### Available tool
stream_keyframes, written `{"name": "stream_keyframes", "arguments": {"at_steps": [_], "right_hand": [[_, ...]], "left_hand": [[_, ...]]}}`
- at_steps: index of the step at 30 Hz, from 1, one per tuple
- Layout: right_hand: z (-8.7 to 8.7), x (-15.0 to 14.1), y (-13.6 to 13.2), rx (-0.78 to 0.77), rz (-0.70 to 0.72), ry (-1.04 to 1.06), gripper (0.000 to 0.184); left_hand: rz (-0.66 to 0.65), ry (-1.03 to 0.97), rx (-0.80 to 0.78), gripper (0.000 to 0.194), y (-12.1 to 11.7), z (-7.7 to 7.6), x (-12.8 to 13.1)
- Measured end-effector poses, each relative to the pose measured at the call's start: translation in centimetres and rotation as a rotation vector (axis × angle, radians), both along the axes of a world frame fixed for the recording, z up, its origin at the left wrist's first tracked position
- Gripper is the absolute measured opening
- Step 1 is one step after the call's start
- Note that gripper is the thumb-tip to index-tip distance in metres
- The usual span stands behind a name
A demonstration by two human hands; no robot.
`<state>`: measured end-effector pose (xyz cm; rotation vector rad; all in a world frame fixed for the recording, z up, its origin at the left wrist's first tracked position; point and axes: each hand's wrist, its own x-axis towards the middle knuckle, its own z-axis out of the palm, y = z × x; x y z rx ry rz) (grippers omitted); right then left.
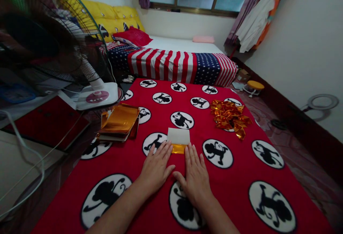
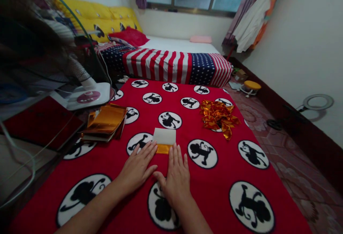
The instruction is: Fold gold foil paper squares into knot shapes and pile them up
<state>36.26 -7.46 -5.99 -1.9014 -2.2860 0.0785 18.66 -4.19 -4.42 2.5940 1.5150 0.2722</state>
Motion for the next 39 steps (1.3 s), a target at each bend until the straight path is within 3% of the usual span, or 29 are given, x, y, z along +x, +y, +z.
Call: {"name": "stream_keyframes", "arguments": {"at_steps": [3,5,7,9,12,18,22,26,31,34,39], "right_hand": [[-0.4,-0.3,-0.1,0.018,-0.013,-0.026,0.079],[-0.7,-0.4,-0.1,0.034,-0.012,-0.041,0.070],[-1.0,-0.3,-0.1,0.042,-0.003,-0.052,0.069],[-1.2,-0.2,-0.1,0.046,-0.004,-0.056,0.071],[-1.0,-0.1,-0.1,0.048,-0.010,-0.042,0.070],[-0.2,-0.1,-0.1,0.043,-0.010,0.094,0.076],[0.4,0.7,1.4,0.106,-0.051,0.310,0.055],[1.5,1.3,5.3,0.166,-0.240,0.517,0.050],[2.8,0.9,9.3,-0.038,-0.347,0.496,0.057],[2.8,0.5,9.5,-0.135,-0.375,0.539,0.054],[1.7,0.4,8.2,-0.119,-0.383,0.730,0.034]], "left_hand": [[0.051,-0.040,-0.005,0.055,-0.2,1.5,1.9],[-0.065,-0.106,-0.020,0.060,-0.3,2.0,3.2],[-0.169,-0.152,-0.072,0.063,-0.4,1.9,4.1],[-0.185,-0.153,-0.111,0.068,-0.4,1.1,4.2],[-0.137,-0.105,-0.093,0.076,-0.2,-0.3,2.9],[0.097,-0.039,0.049,0.071,0.1,-2.2,-1.6],[0.188,-0.057,0.130,0.072,0.3,-3.1,-2.7],[0.192,-0.064,0.138,0.070,0.4,-3.2,-2.5],[0.176,-0.080,0.155,0.069,0.3,-2.9,-2.5],[0.180,-0.088,0.157,0.069,0.4,-2.9,-2.5],[0.181,-0.133,0.153,0.069,0.4,-2.9,-2.4]]}}
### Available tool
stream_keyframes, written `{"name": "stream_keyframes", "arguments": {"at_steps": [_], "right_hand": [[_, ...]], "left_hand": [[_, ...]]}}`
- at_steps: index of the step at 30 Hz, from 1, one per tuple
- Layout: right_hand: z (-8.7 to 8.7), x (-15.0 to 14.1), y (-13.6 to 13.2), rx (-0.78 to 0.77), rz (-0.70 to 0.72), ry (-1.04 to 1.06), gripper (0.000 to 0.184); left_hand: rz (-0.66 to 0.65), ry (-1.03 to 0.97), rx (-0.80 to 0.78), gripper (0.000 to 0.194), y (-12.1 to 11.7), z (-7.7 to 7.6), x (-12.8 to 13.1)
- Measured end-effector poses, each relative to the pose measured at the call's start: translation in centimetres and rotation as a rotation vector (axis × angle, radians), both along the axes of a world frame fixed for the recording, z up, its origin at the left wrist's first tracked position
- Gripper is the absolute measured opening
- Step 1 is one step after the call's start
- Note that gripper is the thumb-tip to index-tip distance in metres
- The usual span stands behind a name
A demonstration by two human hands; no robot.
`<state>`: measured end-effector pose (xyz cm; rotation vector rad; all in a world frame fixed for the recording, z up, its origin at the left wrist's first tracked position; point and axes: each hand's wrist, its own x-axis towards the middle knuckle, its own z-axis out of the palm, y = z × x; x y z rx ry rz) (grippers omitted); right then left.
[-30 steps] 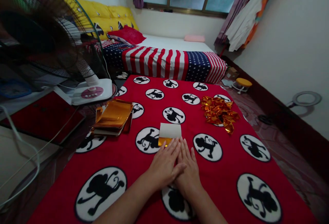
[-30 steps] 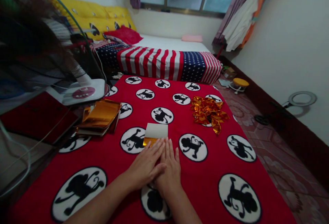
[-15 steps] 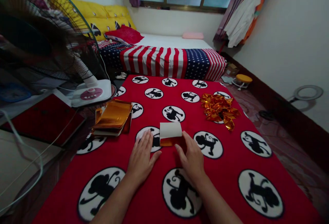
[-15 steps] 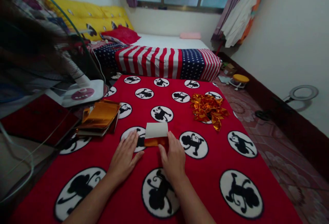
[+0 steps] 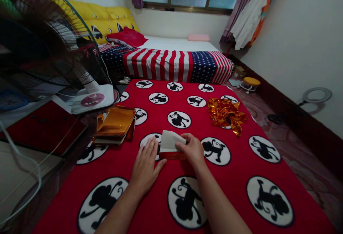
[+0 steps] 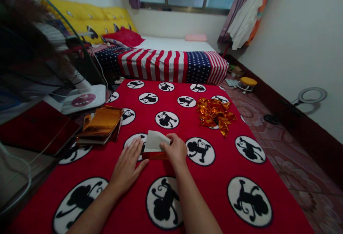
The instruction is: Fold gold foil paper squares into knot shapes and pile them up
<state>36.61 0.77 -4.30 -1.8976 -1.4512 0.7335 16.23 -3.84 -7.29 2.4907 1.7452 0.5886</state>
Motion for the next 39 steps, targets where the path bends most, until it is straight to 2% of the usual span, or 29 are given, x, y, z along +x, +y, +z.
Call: {"name": "stream_keyframes", "arguments": {"at_steps": [4,6,9,13,16,20,23,26,30,32,34,36,39], "right_hand": [[-0.6,0.0,-0.7,0.102,-0.132,0.577,0.057],[-0.4,-0.1,-1.3,0.116,-0.230,0.772,0.071],[0.2,-0.6,-2.3,0.097,-0.319,0.905,0.081],[0.8,-2.1,-4.1,0.111,-0.338,1.134,0.069],[0.7,-3.7,-5.5,0.127,-0.359,1.177,0.064],[0.3,-5.1,-7.1,0.126,-0.287,1.143,0.062],[0.2,-4.6,-7.3,0.090,-0.222,1.114,0.054],[0.2,-2.9,-6.5,0.077,-0.220,1.093,0.046],[0.4,-0.6,-5.0,0.127,-0.158,0.961,0.044],[0.4,-0.2,-4.8,0.119,-0.123,0.901,0.047],[0.5,-0.3,-5.1,0.086,-0.100,0.861,0.050],[0.4,-0.7,-5.6,0.057,-0.085,0.836,0.053],[0.2,-1.5,-6.6,0.025,-0.069,0.825,0.057]], "left_hand": [[-0.019,-0.076,-0.045,0.060,0.1,0.1,-0.2],[-0.027,-0.173,-0.078,0.052,0.2,0.2,-0.3],[0.019,-0.451,-0.126,0.046,0.4,0.6,0.0],[0.150,-0.924,-0.279,0.056,0.4,1.5,1.2],[0.160,-1.214,-0.393,0.066,0.4,2.2,2.3],[0.199,-1.394,-0.494,0.076,0.4,2.7,3.1],[0.229,-1.401,-0.487,0.073,0.7,2.5,2.8],[0.182,-1.303,-0.481,0.063,1.4,2.4,1.7],[0.018,-0.935,-0.471,0.042,3.0,3.0,0.3],[-0.065,-0.704,-0.395,0.038,4.1,3.6,0.1],[-0.086,-0.512,-0.277,0.036,5.2,4.3,0.3],[-0.081,-0.397,-0.197,0.033,6.3,5.0,0.9],[-0.101,-0.329,-0.161,0.034,7.5,5.3,2.2]]}}
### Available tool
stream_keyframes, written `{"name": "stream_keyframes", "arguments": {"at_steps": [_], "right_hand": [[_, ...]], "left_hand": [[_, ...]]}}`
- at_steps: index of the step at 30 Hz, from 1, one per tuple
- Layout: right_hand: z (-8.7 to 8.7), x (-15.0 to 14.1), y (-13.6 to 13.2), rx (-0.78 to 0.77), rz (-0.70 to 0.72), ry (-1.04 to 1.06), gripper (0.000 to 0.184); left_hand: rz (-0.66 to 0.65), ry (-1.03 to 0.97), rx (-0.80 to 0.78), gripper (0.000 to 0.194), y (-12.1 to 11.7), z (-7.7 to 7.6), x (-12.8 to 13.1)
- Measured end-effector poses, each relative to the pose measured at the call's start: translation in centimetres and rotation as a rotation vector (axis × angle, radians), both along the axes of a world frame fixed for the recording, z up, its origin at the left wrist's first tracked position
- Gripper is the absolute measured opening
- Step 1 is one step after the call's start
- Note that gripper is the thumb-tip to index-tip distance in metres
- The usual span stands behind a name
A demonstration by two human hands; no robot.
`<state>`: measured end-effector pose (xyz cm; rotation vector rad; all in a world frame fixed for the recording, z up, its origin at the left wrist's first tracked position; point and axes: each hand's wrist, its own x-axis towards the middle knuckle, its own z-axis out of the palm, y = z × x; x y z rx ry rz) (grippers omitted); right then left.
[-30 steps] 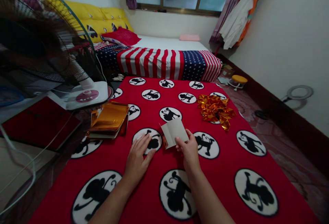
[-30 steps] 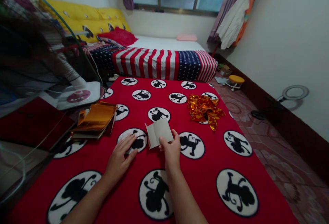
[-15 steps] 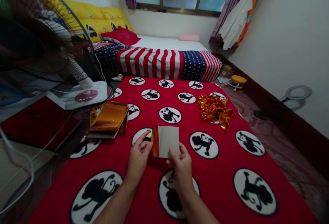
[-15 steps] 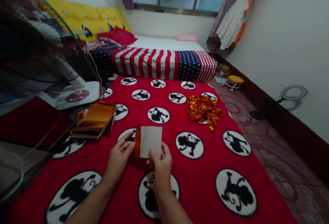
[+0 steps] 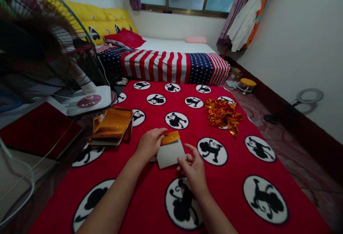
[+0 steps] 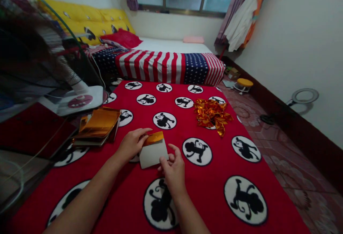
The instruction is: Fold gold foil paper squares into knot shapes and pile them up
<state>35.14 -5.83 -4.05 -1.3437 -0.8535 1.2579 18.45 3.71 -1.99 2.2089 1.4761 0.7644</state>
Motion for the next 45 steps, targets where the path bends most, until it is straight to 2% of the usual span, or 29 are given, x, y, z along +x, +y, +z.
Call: {"name": "stream_keyframes", "arguments": {"at_steps": [2,5,8,11,19,30,45], "right_hand": [[-0.2,-0.3,-0.5,-0.018,0.018,0.006,0.058],[-0.4,-0.2,-0.8,-0.031,0.039,-0.013,0.055],[-0.6,-0.1,-0.8,-0.034,0.058,-0.045,0.050],[-0.9,-0.1,-0.7,-0.018,0.063,-0.082,0.046],[-1.4,-0.4,-1.0,0.097,0.043,-0.326,0.038],[-1.3,-0.4,-1.1,0.115,0.047,-0.395,0.031],[-1.3,-0.4,-1.1,0.118,0.031,-0.389,0.033]], "left_hand": [[0.002,0.005,0.012,0.033,0.4,-0.5,0.9],[-0.028,-0.043,0.006,0.030,0.2,-2.0,1.8],[-0.009,-0.121,0.055,0.023,-0.3,-3.4,2.0],[-0.018,-0.180,0.059,0.022,-0.5,-4.0,1.9],[-0.009,-0.279,0.026,0.020,-0.2,-3.8,1.7],[-0.008,-0.291,0.017,0.020,-0.3,-3.7,1.7],[-0.010,-0.306,0.014,0.020,-0.3,-3.5,1.7]]}}
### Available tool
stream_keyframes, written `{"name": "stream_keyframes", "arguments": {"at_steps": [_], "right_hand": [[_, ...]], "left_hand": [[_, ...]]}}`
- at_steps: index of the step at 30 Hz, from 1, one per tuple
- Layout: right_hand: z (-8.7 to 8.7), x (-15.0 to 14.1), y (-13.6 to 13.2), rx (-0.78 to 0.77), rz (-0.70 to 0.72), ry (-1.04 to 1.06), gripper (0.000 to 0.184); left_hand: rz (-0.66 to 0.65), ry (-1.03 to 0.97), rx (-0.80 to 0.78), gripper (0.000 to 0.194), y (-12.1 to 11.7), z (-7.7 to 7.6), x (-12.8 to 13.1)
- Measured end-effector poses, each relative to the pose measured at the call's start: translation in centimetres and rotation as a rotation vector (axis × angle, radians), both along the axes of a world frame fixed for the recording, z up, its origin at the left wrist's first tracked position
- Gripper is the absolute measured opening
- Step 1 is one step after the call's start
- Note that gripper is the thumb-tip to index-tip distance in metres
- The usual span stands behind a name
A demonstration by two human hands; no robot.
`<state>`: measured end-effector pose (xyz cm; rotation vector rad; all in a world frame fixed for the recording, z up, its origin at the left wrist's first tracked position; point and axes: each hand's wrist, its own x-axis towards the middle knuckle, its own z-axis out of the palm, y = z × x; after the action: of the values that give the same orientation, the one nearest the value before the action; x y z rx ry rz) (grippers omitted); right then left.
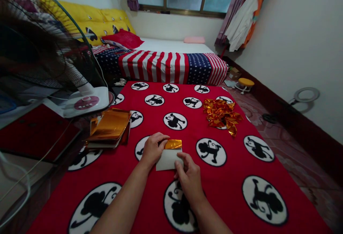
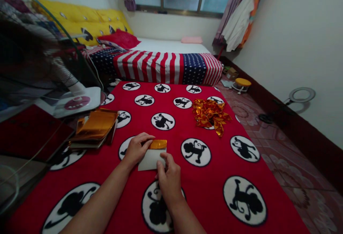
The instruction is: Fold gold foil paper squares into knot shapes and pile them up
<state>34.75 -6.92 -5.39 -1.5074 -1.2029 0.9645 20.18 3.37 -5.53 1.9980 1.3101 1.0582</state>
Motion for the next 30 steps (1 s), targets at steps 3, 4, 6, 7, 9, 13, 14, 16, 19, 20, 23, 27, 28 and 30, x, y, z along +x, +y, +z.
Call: {"name": "stream_keyframes", "arguments": {"at_steps": [3,4,6,7,9,13,14,16,19,20,23,27,28,30], "right_hand": [[0.15,0.02,-0.03,-0.004,0.005,-0.012,0.032],[0.17,0.03,-0.03,-0.006,0.011,-0.016,0.031],[0.13,0.05,-0.02,-0.004,0.018,-0.024,0.031],[0.08,0.07,-0.01,-0.002,0.020,-0.029,0.031],[-0.07,0.10,-0.01,0.003,0.020,-0.040,0.030],[-0.30,0.13,-0.05,0.002,0.016,-0.037,0.031],[-0.33,0.14,-0.05,0.002,0.017,-0.033,0.031],[-0.39,0.14,-0.03,0.005,0.018,-0.032,0.031],[-0.46,0.11,0.04,0.010,0.015,-0.034,0.031],[-0.48,0.10,0.06,0.009,0.015,-0.031,0.030],[-0.52,0.09,0.09,0.003,0.014,-0.030,0.029],[-0.59,0.13,0.04,0.008,0.016,-0.033,0.029],[-0.62,0.14,0.02,0.011,0.016,-0.032,0.030],[-0.64,0.16,-0.06,0.017,0.015,-0.033,0.030]], "left_hand": [[0.002,-0.003,-0.005,0.020,0.00,0.04,0.02],[0.005,-0.003,-0.004,0.020,0.00,0.04,0.03],[0.007,-0.001,0.003,0.021,-0.01,0.02,0.03],[0.007,-0.001,0.005,0.021,-0.01,0.00,0.03],[0.007,-0.002,0.007,0.020,-0.01,-0.03,0.02],[0.003,-0.004,0.003,0.019,0.00,-0.13,0.02],[0.003,-0.005,0.002,0.019,0.01,-0.17,0.02],[0.004,-0.011,-0.002,0.019,0.05,-0.27,0.02],[0.007,-0.019,-0.004,0.019,0.13,-0.36,0.03],[0.007,-0.018,-0.003,0.019,0.15,-0.37,0.03],[0.006,-0.012,-0.002,0.019,0.16,-0.33,0.02],[0.004,-0.014,0.000,0.019,0.11,-0.30,0.00],[0.004,-0.016,0.002,0.019,0.11,-0.32,0.00],[0.006,-0.018,0.006,0.019,0.12,-0.37,0.01]]}}
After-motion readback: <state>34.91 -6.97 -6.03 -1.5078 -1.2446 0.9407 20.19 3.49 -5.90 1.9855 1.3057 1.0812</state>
